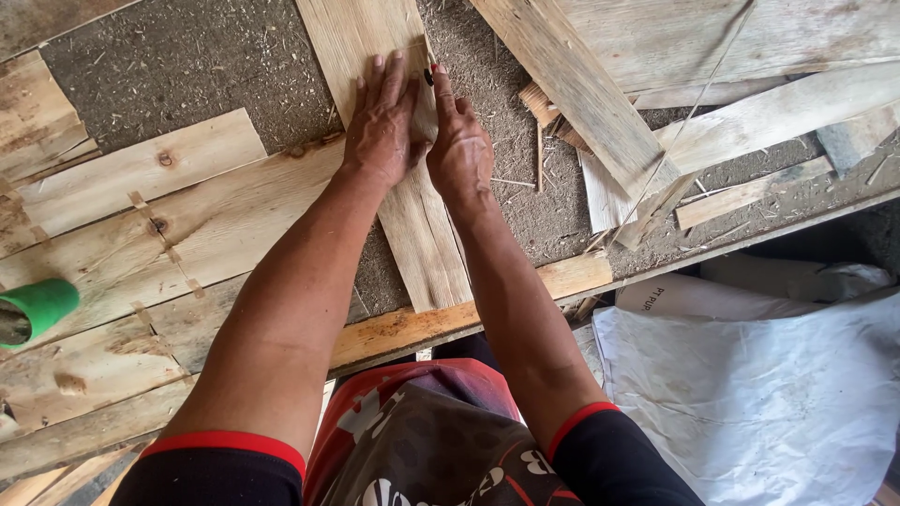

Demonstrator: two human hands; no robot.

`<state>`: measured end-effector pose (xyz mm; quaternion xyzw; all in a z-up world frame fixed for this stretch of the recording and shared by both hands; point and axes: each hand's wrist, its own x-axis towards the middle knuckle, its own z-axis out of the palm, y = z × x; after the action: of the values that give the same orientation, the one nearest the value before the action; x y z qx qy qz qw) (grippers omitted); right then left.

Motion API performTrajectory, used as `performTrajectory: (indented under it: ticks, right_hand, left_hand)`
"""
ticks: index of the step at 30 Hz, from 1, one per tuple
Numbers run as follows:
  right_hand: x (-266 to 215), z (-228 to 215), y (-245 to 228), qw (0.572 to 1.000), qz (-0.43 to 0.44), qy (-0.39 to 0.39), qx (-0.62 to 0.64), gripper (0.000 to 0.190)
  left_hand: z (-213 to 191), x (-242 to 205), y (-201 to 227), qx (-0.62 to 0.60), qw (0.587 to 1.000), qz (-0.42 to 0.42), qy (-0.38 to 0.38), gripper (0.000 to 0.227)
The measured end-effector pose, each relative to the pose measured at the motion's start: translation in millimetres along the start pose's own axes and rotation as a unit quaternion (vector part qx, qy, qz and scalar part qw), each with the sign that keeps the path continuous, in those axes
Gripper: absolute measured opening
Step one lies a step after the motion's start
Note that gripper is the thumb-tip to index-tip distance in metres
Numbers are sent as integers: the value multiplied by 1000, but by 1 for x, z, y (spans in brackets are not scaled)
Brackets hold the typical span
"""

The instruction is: Apply adhesive to thin wood strips and piece them together on a surface.

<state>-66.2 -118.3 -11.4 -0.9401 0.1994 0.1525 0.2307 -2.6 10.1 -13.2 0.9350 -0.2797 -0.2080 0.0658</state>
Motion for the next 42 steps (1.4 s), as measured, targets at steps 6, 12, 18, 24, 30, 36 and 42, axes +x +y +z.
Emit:
performTrajectory:
  ticks: [6,12,18,24,30,36,42]
  right_hand:
    - [-5,-14,3,1000,2,-15,26,92]
    - [3,-29,11,998,4,-62,18,92]
    - [-2,-31,31,982,-111,57,140,85]
    - [8,14,47,966,-150,110,179,74]
    - [22,11,38,962,-184,134,151,82]
    - [24,3,29,970,-170,103,142,86]
    - [18,6,19,977,-97,81,171,69]
  left_hand:
    - [-2,1,3,4,1000,-4,-12,116]
    - [-8,-1,6,6,1000,-6,-20,114]
    - [-6,-1,7,22,999,-8,-29,116]
    - [-20,-5,14,-7,999,-24,-36,118]
    - [-10,-5,8,16,1000,-14,-17,119]
    - [-1,-5,4,-5,1000,-6,8,116]
    - [3,-3,4,1,1000,-9,7,115]
